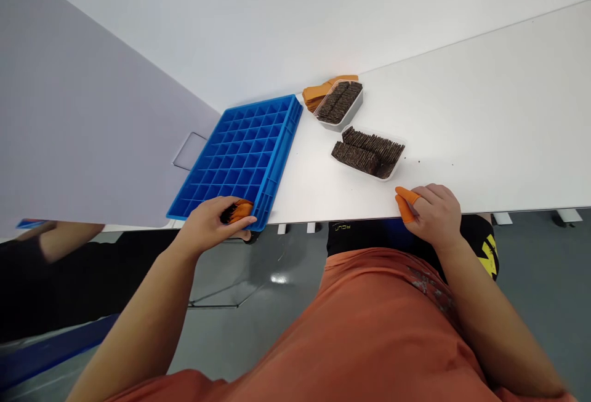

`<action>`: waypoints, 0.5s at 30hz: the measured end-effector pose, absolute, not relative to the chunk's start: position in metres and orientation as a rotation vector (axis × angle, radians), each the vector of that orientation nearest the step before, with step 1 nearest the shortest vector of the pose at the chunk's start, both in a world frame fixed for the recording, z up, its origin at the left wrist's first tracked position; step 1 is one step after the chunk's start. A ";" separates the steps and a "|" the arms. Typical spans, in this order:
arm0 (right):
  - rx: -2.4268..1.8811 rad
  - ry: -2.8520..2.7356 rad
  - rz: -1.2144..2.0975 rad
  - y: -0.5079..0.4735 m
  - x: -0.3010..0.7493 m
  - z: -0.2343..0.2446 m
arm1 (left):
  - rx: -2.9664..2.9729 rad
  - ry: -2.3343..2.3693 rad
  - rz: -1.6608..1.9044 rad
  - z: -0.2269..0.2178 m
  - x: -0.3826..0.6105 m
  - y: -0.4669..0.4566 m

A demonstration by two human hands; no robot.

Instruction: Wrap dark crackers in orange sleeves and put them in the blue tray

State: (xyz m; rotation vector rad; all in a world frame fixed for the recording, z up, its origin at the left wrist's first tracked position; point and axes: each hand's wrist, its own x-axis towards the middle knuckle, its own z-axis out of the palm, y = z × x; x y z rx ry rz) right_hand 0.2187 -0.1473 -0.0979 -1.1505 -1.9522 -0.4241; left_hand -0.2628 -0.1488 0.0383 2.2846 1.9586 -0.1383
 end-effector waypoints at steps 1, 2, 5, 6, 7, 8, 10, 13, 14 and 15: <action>-1.151 -1.954 -0.425 -0.147 0.218 -0.097 | 2.283 1.958 -0.137 0.039 -0.265 -0.149; -1.149 -1.953 -0.426 -0.147 0.218 -0.097 | 2.276 1.960 -0.139 0.040 -0.268 -0.150; -1.143 -1.943 -0.426 -0.147 0.217 -0.096 | 2.242 1.992 -0.154 0.044 -0.274 -0.151; -1.142 -1.939 -0.424 -0.147 0.217 -0.096 | 2.227 2.003 -0.153 0.046 -0.275 -0.152; -1.144 -1.937 -0.423 -0.147 0.217 -0.097 | 2.203 2.008 -0.151 0.047 -0.276 -0.152; -1.146 -1.935 -0.422 -0.147 0.217 -0.097 | 2.165 2.009 -0.148 0.049 -0.276 -0.153; -1.150 -1.934 -0.421 -0.147 0.216 -0.097 | 2.058 2.002 -0.153 0.052 -0.277 -0.152; -1.156 -1.928 -0.414 -0.147 0.215 -0.097 | 1.936 1.968 -0.198 0.057 -0.278 -0.149; -1.157 -1.924 -0.411 -0.147 0.215 -0.097 | 1.921 1.953 -0.217 0.059 -0.278 -0.147; -1.155 -1.920 -0.409 -0.147 0.215 -0.097 | 1.910 1.935 -0.242 0.061 -0.279 -0.145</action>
